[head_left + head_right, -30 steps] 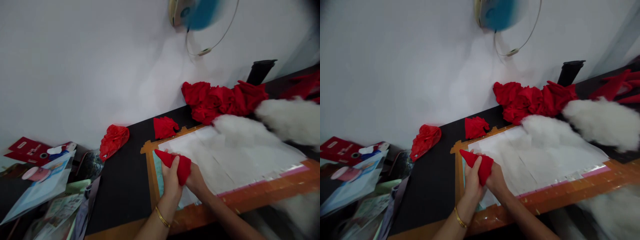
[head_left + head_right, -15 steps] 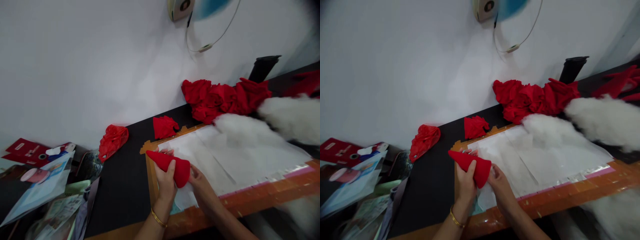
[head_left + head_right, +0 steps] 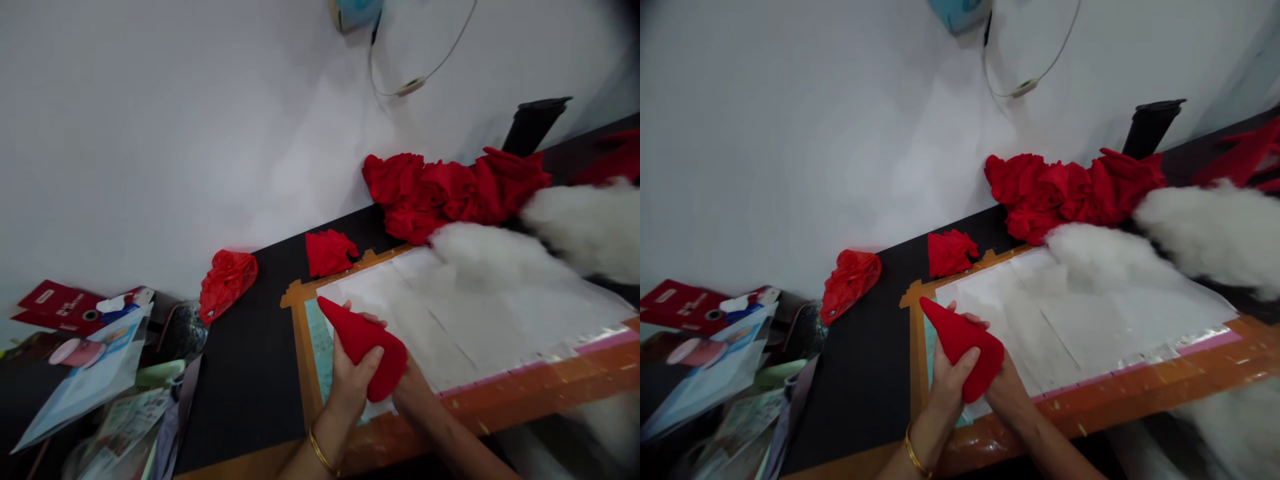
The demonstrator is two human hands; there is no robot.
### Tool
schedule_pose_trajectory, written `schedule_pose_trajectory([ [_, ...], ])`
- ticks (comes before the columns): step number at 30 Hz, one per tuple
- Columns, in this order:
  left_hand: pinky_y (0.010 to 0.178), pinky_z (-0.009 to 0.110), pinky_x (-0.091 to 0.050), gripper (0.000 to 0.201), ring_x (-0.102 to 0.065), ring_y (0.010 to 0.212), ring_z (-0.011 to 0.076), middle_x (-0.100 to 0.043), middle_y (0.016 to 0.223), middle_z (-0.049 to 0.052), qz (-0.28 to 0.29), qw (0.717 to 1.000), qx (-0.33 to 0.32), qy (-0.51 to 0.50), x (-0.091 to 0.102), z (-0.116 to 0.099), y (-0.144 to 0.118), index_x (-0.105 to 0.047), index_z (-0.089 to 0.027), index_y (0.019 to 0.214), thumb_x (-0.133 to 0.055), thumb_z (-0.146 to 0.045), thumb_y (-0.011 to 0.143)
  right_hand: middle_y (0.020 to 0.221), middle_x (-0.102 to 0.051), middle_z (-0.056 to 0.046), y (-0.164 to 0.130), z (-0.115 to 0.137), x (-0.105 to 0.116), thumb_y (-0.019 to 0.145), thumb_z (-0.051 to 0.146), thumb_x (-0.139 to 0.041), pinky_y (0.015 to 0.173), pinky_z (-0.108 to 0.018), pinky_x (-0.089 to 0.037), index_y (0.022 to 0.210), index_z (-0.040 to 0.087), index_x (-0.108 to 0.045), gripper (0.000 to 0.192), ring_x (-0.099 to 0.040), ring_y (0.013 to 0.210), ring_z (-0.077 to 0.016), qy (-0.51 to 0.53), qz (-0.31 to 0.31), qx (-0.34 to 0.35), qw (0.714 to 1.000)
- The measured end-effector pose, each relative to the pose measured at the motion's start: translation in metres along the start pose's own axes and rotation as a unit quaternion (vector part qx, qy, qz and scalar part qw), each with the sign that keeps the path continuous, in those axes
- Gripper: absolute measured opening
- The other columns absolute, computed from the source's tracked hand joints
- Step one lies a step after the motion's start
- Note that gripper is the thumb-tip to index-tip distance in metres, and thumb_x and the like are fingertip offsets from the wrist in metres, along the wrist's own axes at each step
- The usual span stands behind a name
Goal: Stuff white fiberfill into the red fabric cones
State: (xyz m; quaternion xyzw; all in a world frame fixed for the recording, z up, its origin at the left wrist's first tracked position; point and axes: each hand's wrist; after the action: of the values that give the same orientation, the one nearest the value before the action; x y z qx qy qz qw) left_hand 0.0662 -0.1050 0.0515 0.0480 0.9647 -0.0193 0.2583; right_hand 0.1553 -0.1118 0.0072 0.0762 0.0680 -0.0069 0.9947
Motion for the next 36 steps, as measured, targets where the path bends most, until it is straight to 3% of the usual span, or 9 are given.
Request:
schedule_pose_trajectory([
  [5, 0.093, 0.038, -0.051, 0.061, -0.059, 0.111, 0.0251, -0.061, 0.12, 0.01, 0.011, 0.999, 0.029, -0.012, 0.01, -0.002, 0.001, -0.047, -0.023, 0.131, -0.074, -0.024, 0.076, 0.101, -0.074, -0.006, 0.002, -0.001, 0.006, 0.08, 0.031, -0.065, 0.076, -0.037, -0.061, 0.103, 0.023, -0.072, 0.025, -0.069, 0.086, -0.0246, 0.048, -0.006, -0.055, 0.997],
  [9, 0.084, 0.032, -0.053, 0.059, -0.065, 0.097, 0.0211, -0.066, 0.112, 0.009, -0.075, 0.997, 0.008, -0.029, 0.011, -0.014, 0.01, -0.051, -0.022, 0.125, -0.078, -0.027, 0.072, 0.074, -0.073, -0.003, 0.012, 0.01, 0.0, 0.074, 0.022, -0.063, 0.061, -0.029, -0.056, 0.081, 0.018, -0.075, 0.014, -0.063, 0.064, -0.0188, 0.002, 0.033, 0.001, 0.999],
  [13, 0.087, 0.032, -0.052, 0.052, -0.067, 0.093, 0.0196, -0.067, 0.093, 0.003, -0.137, 0.988, 0.044, -0.055, 0.003, -0.02, 0.015, -0.055, -0.021, 0.119, -0.078, -0.025, 0.072, 0.066, -0.071, -0.002, 0.018, 0.014, -0.008, 0.075, 0.023, -0.061, 0.053, -0.026, -0.05, 0.074, 0.016, -0.074, 0.015, -0.058, 0.055, -0.0168, -0.054, -0.001, 0.048, 0.997],
  [17, 0.083, 0.033, -0.054, 0.045, -0.068, 0.089, 0.0193, -0.069, 0.098, 0.006, -0.206, 0.971, 0.081, -0.095, -0.003, -0.015, 0.015, -0.059, -0.02, 0.113, -0.078, -0.032, 0.073, 0.077, -0.074, -0.003, 0.014, 0.016, -0.011, 0.079, 0.026, -0.06, 0.069, -0.031, -0.056, 0.084, 0.018, -0.075, 0.018, -0.066, 0.069, -0.0214, -0.019, 0.024, 0.019, 0.999],
  [20, 0.079, 0.034, -0.055, 0.041, -0.069, 0.084, 0.0199, -0.07, 0.096, 0.006, -0.22, 0.967, 0.075, -0.1, -0.008, -0.008, 0.012, -0.061, -0.019, 0.107, -0.076, -0.04, 0.076, 0.088, -0.076, -0.003, 0.011, 0.019, -0.012, 0.081, 0.029, -0.061, 0.084, -0.037, -0.056, 0.095, 0.021, -0.074, 0.022, -0.068, 0.083, -0.0241, 0.016, 0.054, -0.003, 0.998],
  [25, 0.08, 0.035, -0.055, 0.039, -0.069, 0.087, 0.0223, -0.071, 0.093, 0.005, -0.185, 0.975, 0.059, -0.105, -0.013, 0.001, 0.006, -0.061, -0.02, 0.104, -0.075, -0.042, 0.075, 0.099, -0.075, -0.006, 0.016, 0.018, -0.013, 0.078, 0.031, -0.065, 0.075, -0.036, -0.058, 0.1, 0.022, -0.073, 0.025, -0.069, 0.084, -0.0252, 0.021, -0.012, -0.024, 0.999],
  [30, 0.079, 0.034, -0.056, 0.027, -0.07, 0.081, 0.0215, -0.072, 0.09, 0.008, -0.24, 0.953, 0.113, -0.148, 0.006, -0.011, 0.024, -0.066, -0.014, 0.096, -0.071, -0.034, 0.079, 0.118, -0.069, -0.008, 0.016, 0.018, 0.006, 0.081, 0.027, -0.064, 0.085, -0.039, -0.056, 0.119, 0.02, -0.065, 0.039, -0.067, 0.1, -0.0262, -0.102, 0.092, 0.033, 0.99],
  [33, 0.083, 0.034, -0.057, 0.026, -0.07, 0.082, 0.0201, -0.073, 0.092, 0.01, -0.265, 0.937, 0.103, -0.201, 0.024, -0.023, 0.04, -0.067, -0.012, 0.098, -0.064, -0.033, 0.084, 0.14, -0.054, -0.012, 0.004, 0.021, 0.022, 0.083, 0.024, -0.066, 0.091, -0.041, -0.053, 0.131, 0.023, -0.053, 0.05, -0.057, 0.119, -0.0272, -0.193, 0.006, 0.118, 0.974],
  [36, 0.085, 0.033, -0.056, 0.027, -0.07, 0.086, 0.0203, -0.074, 0.093, 0.008, -0.284, 0.933, 0.068, -0.21, 0.033, -0.028, 0.048, -0.067, -0.014, 0.1, -0.064, -0.036, 0.085, 0.119, -0.064, -0.008, -0.008, 0.02, 0.025, 0.088, 0.015, -0.059, 0.089, -0.038, -0.053, 0.12, 0.026, -0.057, 0.034, -0.059, 0.11, -0.0228, -0.263, -0.065, 0.212, 0.939],
])
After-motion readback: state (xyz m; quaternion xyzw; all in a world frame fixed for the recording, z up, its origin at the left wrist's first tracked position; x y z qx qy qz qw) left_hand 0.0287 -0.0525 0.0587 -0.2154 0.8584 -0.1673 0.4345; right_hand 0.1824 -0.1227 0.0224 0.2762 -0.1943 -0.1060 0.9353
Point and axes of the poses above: each hand's wrist, its own y-axis towards the middle knuckle, its own x-axis out of the back of the hand, z = x × y
